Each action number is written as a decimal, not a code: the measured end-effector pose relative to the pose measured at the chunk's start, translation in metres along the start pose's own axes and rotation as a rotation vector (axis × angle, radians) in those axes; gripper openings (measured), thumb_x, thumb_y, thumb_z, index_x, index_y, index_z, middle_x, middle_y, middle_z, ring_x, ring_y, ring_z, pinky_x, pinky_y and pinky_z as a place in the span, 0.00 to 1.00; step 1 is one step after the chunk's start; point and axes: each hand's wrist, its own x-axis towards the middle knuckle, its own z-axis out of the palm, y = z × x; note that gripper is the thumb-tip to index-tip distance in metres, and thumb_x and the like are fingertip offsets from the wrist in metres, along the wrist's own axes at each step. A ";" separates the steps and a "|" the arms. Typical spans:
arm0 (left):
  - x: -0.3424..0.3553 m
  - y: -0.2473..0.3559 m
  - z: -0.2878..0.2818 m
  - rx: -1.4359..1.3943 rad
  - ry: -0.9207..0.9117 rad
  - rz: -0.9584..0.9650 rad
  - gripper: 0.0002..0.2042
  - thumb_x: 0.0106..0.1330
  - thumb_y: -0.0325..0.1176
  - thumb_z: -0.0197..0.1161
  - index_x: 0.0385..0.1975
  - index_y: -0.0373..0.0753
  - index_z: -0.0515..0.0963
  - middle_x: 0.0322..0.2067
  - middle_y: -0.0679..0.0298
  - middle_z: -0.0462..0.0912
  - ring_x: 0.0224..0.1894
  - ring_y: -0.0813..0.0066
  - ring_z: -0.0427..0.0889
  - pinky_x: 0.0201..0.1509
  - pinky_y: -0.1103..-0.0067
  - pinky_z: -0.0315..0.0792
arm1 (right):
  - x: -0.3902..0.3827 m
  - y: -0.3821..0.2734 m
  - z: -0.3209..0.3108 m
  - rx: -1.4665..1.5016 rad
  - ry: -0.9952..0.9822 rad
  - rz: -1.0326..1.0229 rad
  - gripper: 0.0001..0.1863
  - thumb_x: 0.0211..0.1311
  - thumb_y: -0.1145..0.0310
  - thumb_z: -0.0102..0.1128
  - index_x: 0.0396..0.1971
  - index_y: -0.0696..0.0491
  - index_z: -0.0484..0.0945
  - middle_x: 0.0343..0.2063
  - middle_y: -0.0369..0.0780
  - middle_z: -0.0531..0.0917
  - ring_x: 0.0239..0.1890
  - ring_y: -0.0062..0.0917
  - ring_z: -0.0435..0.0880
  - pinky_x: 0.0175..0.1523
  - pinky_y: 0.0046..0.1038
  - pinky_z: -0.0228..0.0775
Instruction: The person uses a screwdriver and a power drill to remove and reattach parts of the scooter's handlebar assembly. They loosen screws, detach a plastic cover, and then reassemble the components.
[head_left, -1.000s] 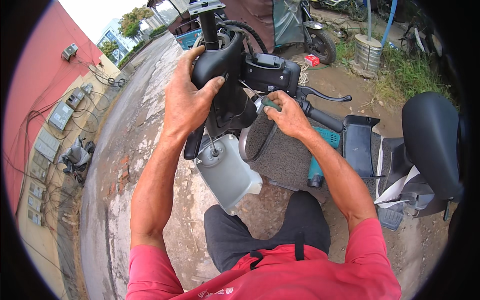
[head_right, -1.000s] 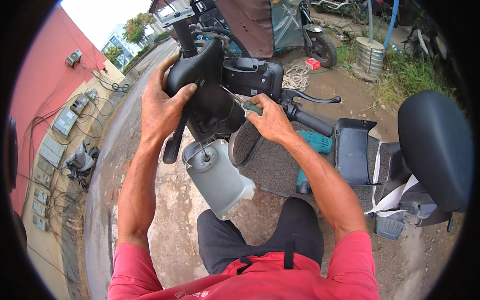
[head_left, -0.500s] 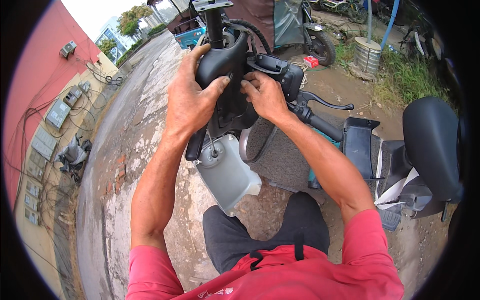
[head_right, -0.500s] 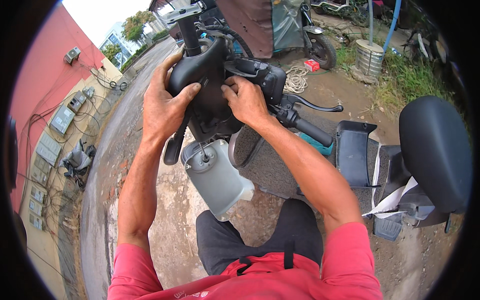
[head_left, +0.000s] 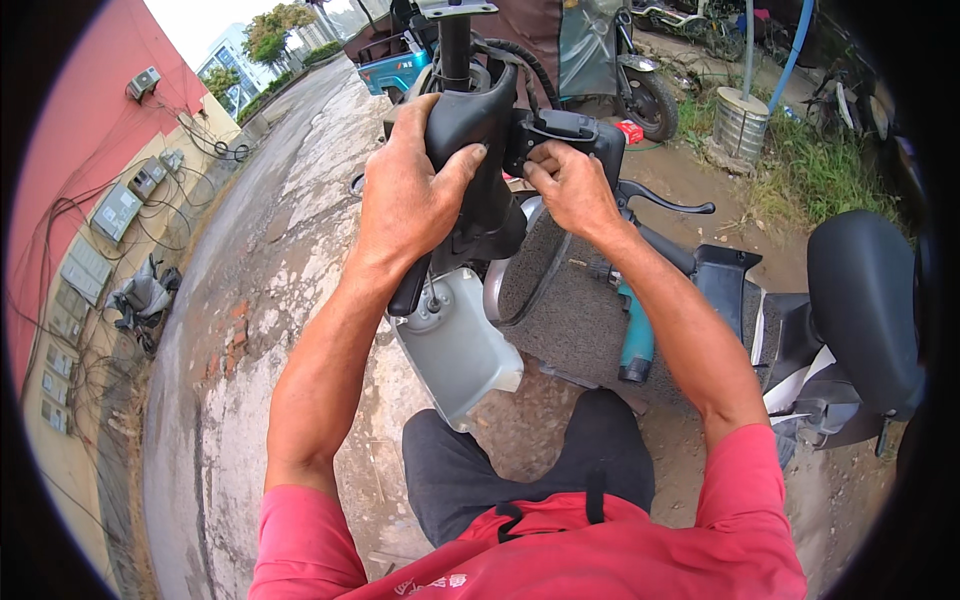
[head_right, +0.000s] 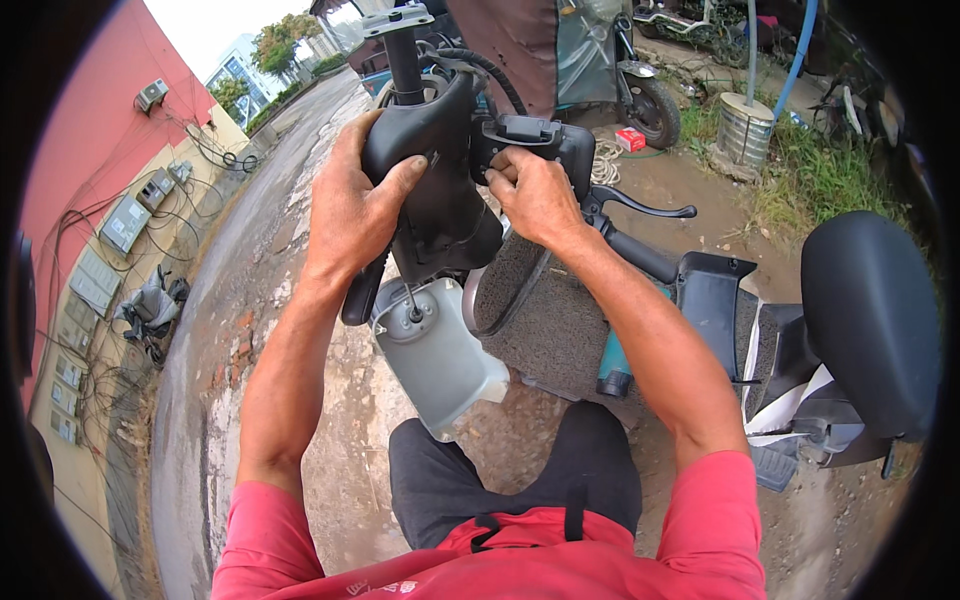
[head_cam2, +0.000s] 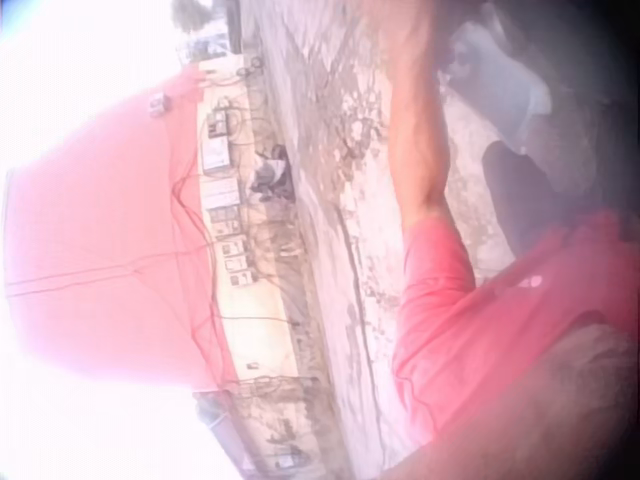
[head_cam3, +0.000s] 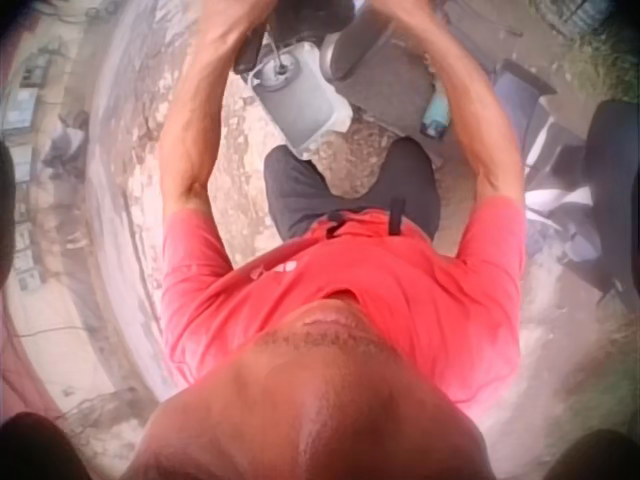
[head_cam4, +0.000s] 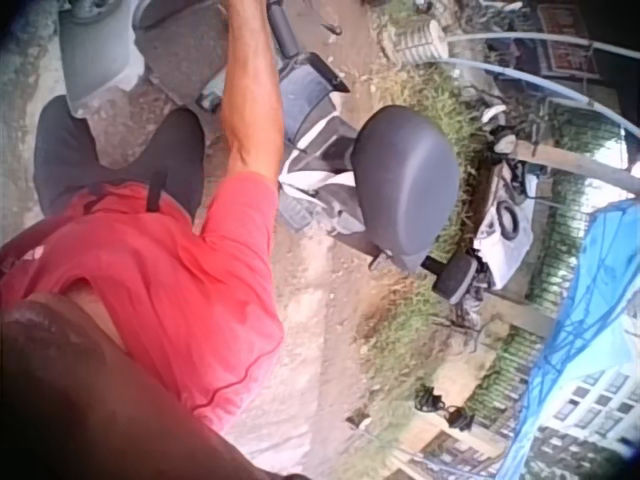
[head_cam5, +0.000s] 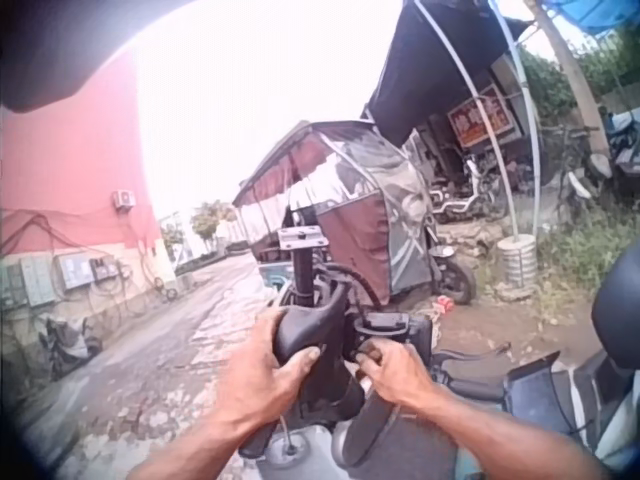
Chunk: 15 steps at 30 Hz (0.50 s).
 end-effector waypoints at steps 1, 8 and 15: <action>0.000 0.001 0.002 -0.003 0.004 0.007 0.30 0.62 0.35 0.72 0.63 0.31 0.71 0.42 0.39 0.86 0.43 0.45 0.89 0.48 0.63 0.81 | 0.002 0.000 -0.004 -0.047 0.001 -0.013 0.13 0.64 0.66 0.65 0.42 0.59 0.84 0.34 0.49 0.89 0.39 0.42 0.90 0.48 0.37 0.81; -0.010 0.010 0.012 0.001 -0.072 -0.076 0.32 0.63 0.37 0.72 0.66 0.32 0.67 0.46 0.38 0.84 0.46 0.43 0.88 0.52 0.62 0.80 | 0.017 0.026 -0.027 -0.266 0.065 -0.079 0.13 0.66 0.65 0.64 0.43 0.59 0.84 0.36 0.51 0.89 0.41 0.47 0.89 0.49 0.41 0.79; -0.011 0.006 0.017 -0.022 0.015 -0.023 0.31 0.64 0.36 0.71 0.65 0.31 0.68 0.46 0.37 0.84 0.46 0.40 0.87 0.51 0.60 0.80 | 0.016 0.035 -0.035 -0.204 0.059 -0.050 0.13 0.66 0.67 0.66 0.44 0.60 0.84 0.35 0.50 0.89 0.40 0.45 0.90 0.47 0.39 0.80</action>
